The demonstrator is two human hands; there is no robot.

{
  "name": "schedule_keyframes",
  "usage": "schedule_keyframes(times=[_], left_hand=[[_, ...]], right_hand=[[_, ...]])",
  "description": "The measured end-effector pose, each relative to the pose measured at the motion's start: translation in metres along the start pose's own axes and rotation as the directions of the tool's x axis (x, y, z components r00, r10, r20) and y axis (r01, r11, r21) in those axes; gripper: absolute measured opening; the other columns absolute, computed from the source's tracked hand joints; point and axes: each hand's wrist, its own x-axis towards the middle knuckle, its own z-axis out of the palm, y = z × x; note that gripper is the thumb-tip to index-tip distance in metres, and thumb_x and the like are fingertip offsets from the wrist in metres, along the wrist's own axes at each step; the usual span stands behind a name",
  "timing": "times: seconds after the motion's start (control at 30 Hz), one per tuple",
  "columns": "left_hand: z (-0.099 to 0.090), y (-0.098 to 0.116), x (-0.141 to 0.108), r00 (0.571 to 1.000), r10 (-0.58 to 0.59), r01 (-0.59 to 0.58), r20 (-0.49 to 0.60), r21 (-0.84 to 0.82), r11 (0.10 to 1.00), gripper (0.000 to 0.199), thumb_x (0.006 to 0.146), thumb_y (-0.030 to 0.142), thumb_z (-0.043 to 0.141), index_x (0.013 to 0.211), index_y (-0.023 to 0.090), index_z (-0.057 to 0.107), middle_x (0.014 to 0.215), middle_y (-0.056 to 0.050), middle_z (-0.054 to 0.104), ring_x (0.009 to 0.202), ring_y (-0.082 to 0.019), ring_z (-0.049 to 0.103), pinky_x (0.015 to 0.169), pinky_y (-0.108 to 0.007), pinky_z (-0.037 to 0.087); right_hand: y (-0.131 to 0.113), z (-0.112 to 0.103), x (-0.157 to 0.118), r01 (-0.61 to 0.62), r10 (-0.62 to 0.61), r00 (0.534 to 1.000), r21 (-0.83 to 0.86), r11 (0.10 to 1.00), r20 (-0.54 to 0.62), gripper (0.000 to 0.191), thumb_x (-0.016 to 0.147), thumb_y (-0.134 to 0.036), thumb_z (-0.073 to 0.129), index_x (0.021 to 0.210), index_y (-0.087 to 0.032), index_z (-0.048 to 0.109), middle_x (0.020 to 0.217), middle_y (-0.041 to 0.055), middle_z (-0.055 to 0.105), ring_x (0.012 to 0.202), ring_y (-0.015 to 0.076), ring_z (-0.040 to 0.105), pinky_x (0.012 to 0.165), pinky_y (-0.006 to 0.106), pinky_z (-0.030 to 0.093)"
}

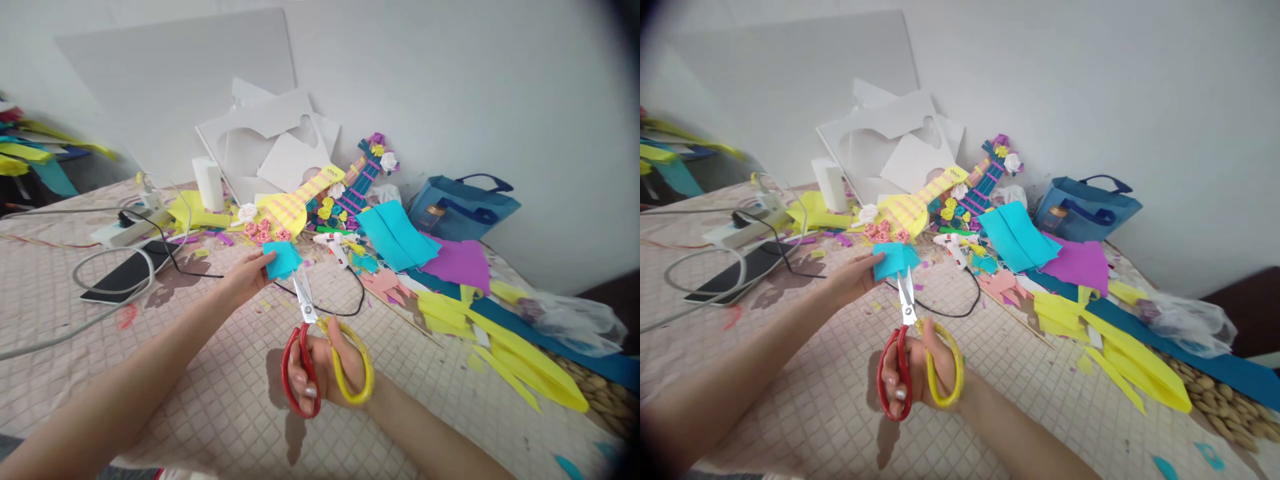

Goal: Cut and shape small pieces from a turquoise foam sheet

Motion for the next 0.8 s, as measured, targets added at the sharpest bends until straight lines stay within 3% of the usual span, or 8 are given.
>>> schedule_keyframes(times=[0.53,0.8], left_hand=[[-0.001,0.0007,0.0007,0.998,0.005,-0.004,-0.062,0.023,1.0,0.005,0.08,0.015,0.066,0.078,0.011,0.064,0.066,-0.003,0.068,0.049,-0.008,0.061,0.046,-0.015,0.051],[-0.0004,0.0013,0.0,0.997,0.003,-0.002,-0.077,0.012,1.0,0.007,0.083,0.014,0.062,0.078,0.01,0.064,0.066,-0.004,0.068,0.051,-0.008,0.061,0.048,-0.016,0.051]], right_hand=[[0.0008,-0.0011,-0.0005,-0.009,0.009,1.0,-0.038,0.999,-0.011,0.09,0.068,-0.088,0.007,0.087,-0.014,0.053,0.07,0.002,0.049,0.051,0.0124,0.051,0.049,0.028,0.045],[-0.0001,0.0029,0.0004,-0.008,0.008,1.0,-0.023,1.0,-0.011,0.086,0.07,-0.087,0.01,0.082,-0.013,0.053,0.067,0.002,0.049,0.05,0.0108,0.048,0.048,0.026,0.045]])
